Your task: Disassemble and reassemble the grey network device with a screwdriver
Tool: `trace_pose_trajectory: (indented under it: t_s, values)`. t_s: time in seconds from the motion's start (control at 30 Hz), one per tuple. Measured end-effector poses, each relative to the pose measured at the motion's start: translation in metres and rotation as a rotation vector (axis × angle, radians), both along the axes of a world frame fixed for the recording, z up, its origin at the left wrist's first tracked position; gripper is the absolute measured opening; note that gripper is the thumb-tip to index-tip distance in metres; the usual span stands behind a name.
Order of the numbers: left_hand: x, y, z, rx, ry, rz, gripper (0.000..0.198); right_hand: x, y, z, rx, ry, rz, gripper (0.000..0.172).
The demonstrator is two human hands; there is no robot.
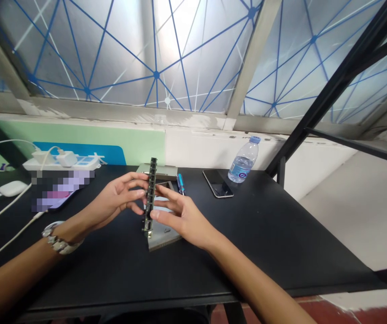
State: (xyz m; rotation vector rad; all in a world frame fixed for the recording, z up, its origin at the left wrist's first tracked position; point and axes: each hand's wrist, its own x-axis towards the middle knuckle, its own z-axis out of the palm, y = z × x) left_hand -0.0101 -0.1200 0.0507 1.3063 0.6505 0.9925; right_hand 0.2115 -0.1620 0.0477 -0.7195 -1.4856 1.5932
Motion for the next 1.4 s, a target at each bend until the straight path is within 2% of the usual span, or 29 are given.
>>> trace_pose_trajectory:
  t_s: [0.1, 0.2, 0.27, 0.43, 0.5, 0.57, 0.73, 0.77, 0.83, 1.03, 1.2, 1.4]
  values:
    - [-0.001, -0.002, 0.004, 0.02, 0.057, -0.035, 0.046, -0.001, 0.0, 0.001, 0.016, -0.023, -0.022, 0.055]
    - [-0.001, -0.005, 0.008, 0.04, 0.116, -0.093, 0.059, -0.003, 0.003, 0.0, -0.02, -0.052, -0.105, 0.047]
    - [-0.001, -0.005, 0.01, 0.081, 0.139, -0.079, 0.061, -0.005, 0.006, -0.002, -0.043, -0.048, -0.159, 0.042]
    - [-0.006, 0.004, 0.008, 0.238, 0.272, 0.284, 0.024, -0.007, 0.01, -0.004, -0.033, 0.048, -0.213, 0.039]
    - [-0.01, 0.01, 0.003, 0.209, 0.363, 0.308, 0.027, -0.007, 0.01, -0.002, -0.03, 0.079, -0.223, 0.038]
    - [-0.013, 0.014, -0.002, 0.106, 0.385, 0.18, 0.036, -0.005, 0.009, 0.0, -0.03, 0.099, -0.221, 0.038]
    - [-0.016, 0.009, -0.007, -0.276, 0.293, -0.456, 0.063, -0.002, 0.011, -0.001, -0.001, 0.124, -0.196, 0.037]
    - [-0.016, 0.008, -0.006, -0.322, 0.275, -0.551, 0.066, -0.001, 0.011, -0.001, 0.005, 0.128, -0.19, 0.037]
    - [-0.017, 0.005, -0.003, -0.378, 0.232, -0.663, 0.068, 0.0, 0.012, 0.0, 0.018, 0.138, -0.182, 0.038]
    - [-0.016, -0.003, -0.005, -0.441, 0.125, -0.786, 0.055, 0.001, 0.011, 0.003, 0.051, 0.123, -0.09, 0.041]
    - [-0.011, -0.014, -0.006, -0.39, -0.009, -0.721, 0.046, 0.003, 0.011, 0.0, 0.118, 0.064, -0.063, 0.046]
    - [-0.006, -0.022, 0.005, -0.341, 0.052, -0.721, 0.044, 0.0, 0.007, 0.0, 0.192, 0.038, -0.107, 0.048]
